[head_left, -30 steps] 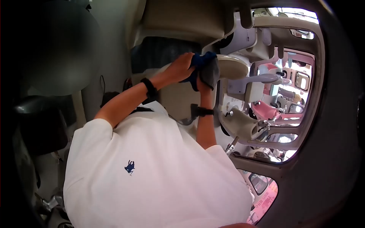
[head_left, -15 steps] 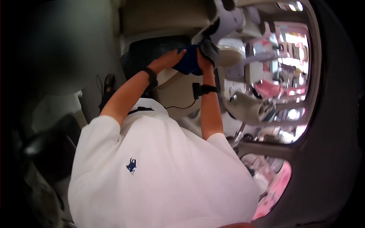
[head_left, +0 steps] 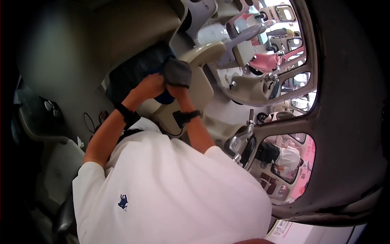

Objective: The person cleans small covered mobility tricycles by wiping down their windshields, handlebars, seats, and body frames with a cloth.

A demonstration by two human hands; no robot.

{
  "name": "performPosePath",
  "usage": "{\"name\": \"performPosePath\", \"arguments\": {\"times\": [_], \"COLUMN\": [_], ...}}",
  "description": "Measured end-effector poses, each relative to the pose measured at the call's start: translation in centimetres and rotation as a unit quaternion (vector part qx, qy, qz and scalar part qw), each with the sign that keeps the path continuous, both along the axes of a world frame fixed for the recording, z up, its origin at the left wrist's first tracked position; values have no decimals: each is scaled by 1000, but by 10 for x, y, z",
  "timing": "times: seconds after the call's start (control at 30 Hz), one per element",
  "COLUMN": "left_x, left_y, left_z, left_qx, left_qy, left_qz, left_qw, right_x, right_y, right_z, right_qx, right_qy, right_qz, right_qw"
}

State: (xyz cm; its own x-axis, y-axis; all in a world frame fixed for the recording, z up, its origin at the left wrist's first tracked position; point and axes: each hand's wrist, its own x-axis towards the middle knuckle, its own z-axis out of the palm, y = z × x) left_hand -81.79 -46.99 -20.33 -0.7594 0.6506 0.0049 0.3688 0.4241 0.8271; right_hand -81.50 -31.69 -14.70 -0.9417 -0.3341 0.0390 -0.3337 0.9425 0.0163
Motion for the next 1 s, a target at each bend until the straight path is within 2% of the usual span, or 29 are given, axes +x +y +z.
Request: {"name": "performPosePath", "arguments": {"times": [0.03,0.07,0.1,0.17,0.3,0.37,0.4,0.43,0.47,0.5,0.53,0.57,0.6,0.67,0.7,0.77,0.8,0.87,0.93,0.97,1.0], "left_x": [-9,-15,-21,-22,-48,-49,-44,-46,-47,-42,-34,-30,-30,-24,-17,-17,-17,-15,-12,-10,-4], "left_y": [6,8,9,11,32,33,33,32,27,24,23,18,12,2,-6,-20,-26,-36,-37,-33,-30], "left_z": [-4,-2,3,10,-32,-38,-39,-38,-38,-44,-51,-57,-64,-77,-69,-52,-53,-55,-64,-73,-80], "left_qx": [84,111,115,132,114,-31,-33,-33,-35,-41,-35,-28,-32,-75,-79,-191,-195,-214,-187,-157,-126], "left_qy": [55,41,45,-33,6,74,65,-21,-104,-108,-56,-5,-9,-113,-120,-244,-243,-165,-150,-136,-118], "left_qz": [-8,-17,-15,-28,-52,-123,-136,-128,-114,-114,-115,-113,-109,-130,-132,-136,-133,-238,-234,-234,-175], "left_qw": [995,993,992,990,992,989,988,991,987,987,991,993,994,982,981,941,941,933,942,950,969], "right_x": [-6,-17,-23,-24,-39,-35,-35,-28,-30,-29,-23,-17,-12,2,12,25,32,50,62,61,63], "right_y": [19,34,41,49,53,60,78,71,58,47,36,27,17,0,-6,-19,-25,-40,-53,-54,-54], "right_z": [-17,-29,-32,-39,-33,-52,-79,-77,-64,-58,-53,-52,-50,-48,-51,-54,-54,-55,-60,-61,-62], "right_qx": [-92,-181,-178,-135,-156,-58,-24,-29,-141,-251,-256,-312,-361,-338,-311,-311,-279,-251,-125,-130,-103], "right_qy": [78,155,157,161,127,240,199,194,201,204,201,184,163,195,232,213,202,193,217,219,226], "right_qz": [47,95,99,60,49,26,-6,-14,-70,-125,-127,-234,-338,-330,-326,-328,-309,-287,-280,-277,-276], "right_qw": [992,967,966,976,978,969,980,981,967,938,937,902,854,859,862,866,886,904,927,927,928]}}
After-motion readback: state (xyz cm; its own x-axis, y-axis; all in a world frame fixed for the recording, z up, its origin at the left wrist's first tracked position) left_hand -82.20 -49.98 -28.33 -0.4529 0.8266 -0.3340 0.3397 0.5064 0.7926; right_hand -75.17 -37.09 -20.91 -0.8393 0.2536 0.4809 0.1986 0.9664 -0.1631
